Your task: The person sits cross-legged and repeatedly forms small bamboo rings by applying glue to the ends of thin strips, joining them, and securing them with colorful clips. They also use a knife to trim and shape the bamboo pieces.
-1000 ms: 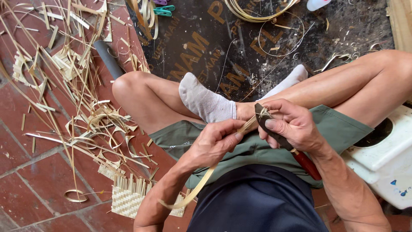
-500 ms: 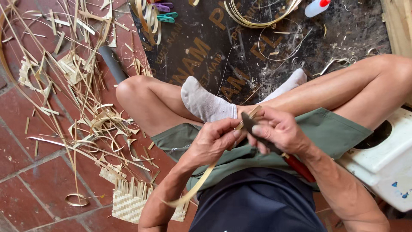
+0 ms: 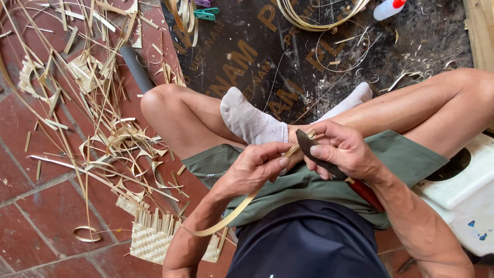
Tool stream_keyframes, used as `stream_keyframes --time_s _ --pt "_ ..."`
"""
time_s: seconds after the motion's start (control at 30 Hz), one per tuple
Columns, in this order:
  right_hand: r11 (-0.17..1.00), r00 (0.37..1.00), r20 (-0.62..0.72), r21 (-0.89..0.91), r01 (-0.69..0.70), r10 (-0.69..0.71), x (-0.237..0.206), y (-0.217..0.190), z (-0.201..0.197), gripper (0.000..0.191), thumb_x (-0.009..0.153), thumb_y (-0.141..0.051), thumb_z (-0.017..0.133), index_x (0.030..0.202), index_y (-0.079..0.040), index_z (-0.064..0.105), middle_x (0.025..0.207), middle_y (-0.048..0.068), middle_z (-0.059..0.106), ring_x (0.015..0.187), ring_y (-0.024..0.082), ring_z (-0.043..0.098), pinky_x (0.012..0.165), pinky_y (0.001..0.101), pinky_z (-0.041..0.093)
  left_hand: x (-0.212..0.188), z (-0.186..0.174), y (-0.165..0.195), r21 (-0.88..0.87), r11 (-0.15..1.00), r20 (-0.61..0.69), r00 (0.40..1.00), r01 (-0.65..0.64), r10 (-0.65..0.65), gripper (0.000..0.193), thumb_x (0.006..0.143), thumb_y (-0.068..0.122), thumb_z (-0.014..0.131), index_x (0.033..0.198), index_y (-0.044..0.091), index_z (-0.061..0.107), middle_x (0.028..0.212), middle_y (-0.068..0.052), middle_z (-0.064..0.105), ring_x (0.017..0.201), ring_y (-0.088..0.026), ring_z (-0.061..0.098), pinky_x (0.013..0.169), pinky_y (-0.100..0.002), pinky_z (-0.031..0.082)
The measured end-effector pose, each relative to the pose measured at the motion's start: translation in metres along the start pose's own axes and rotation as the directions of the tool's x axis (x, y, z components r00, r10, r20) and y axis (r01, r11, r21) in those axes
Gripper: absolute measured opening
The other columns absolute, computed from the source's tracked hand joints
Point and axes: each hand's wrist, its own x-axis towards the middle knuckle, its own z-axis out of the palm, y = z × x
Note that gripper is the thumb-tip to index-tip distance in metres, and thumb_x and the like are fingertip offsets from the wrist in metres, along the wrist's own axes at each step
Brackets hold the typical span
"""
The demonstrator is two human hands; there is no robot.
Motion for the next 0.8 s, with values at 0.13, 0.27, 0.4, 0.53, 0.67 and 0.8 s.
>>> stream_keyframes --time_s 0.13,0.27,0.4,0.53,0.67,0.8 --pt "0.996 0.998 -0.021 -0.067 -0.064 0.063 -0.006 0.018 -0.02 0.032 0.098 -0.008 0.06 0.129 0.0 0.058 0.078 0.015 0.071 0.055 0.015 0.066 0.047 0.0275 0.053 -0.006 -0.005 0.001 0.02 1.0 0.022 1.0 0.01 -0.01 0.034 0.104 0.017 0.06 0.136 0.006 0.065 0.079 0.006 0.058 0.067 -0.003 0.051 0.059 -0.023 0.046" --pt "0.994 0.997 0.052 -0.101 -0.05 0.055 -0.008 0.012 -0.008 0.032 0.1 -0.008 0.059 0.131 0.001 0.059 0.082 0.014 0.071 0.058 0.014 0.065 0.052 0.0262 0.054 -0.015 -0.014 0.0 0.003 0.994 0.097 0.99 0.105 -0.105 0.031 0.104 0.018 0.06 0.133 0.006 0.066 0.075 0.006 0.055 0.065 -0.003 0.047 0.057 -0.023 0.042" --pt "0.99 0.979 -0.156 -0.072 0.123 -0.133 -0.018 -0.065 0.008 0.03 0.103 -0.007 0.058 0.133 0.0 0.058 0.08 0.009 0.067 0.054 0.01 0.059 0.045 0.0218 0.049 -0.038 -0.036 0.014 0.187 0.952 0.098 0.96 0.241 -0.262 0.03 0.1 0.016 0.061 0.127 0.006 0.071 0.072 0.005 0.056 0.065 -0.004 0.05 0.056 -0.023 0.044" --pt "0.895 0.891 -0.256 -0.351 0.275 -0.375 -0.009 -0.075 0.009 0.037 0.105 -0.001 0.057 0.142 0.001 0.055 0.072 0.003 0.056 0.05 0.007 0.051 0.05 0.0218 0.044 -0.049 -0.045 0.026 0.09 0.978 -0.045 0.982 0.189 -0.185 0.033 0.101 0.019 0.06 0.131 0.007 0.068 0.075 0.006 0.058 0.064 -0.004 0.053 0.054 -0.023 0.045" --pt "0.947 0.948 -0.201 -0.257 0.193 -0.248 -0.001 -0.012 0.014 0.066 0.092 0.003 0.062 0.152 -0.002 0.037 0.084 0.002 0.066 0.057 0.008 0.062 0.049 0.0229 0.05 -0.006 -0.032 0.013 0.07 0.993 0.076 0.992 0.1 -0.105 0.033 0.103 0.019 0.06 0.132 0.006 0.066 0.069 0.004 0.056 0.059 -0.005 0.05 0.05 -0.024 0.042" --pt "0.896 0.918 -0.255 -0.405 0.185 -0.305 0.019 -0.008 0.011 0.071 0.088 0.006 0.07 0.153 -0.001 0.041 0.086 0.002 0.065 0.062 0.006 0.057 0.051 0.0219 0.046 0.007 -0.026 0.002 0.151 0.972 0.071 0.979 0.179 -0.191 0.036 0.101 0.019 0.057 0.134 0.008 0.065 0.07 -0.003 0.059 0.06 -0.008 0.053 0.05 -0.028 0.042"
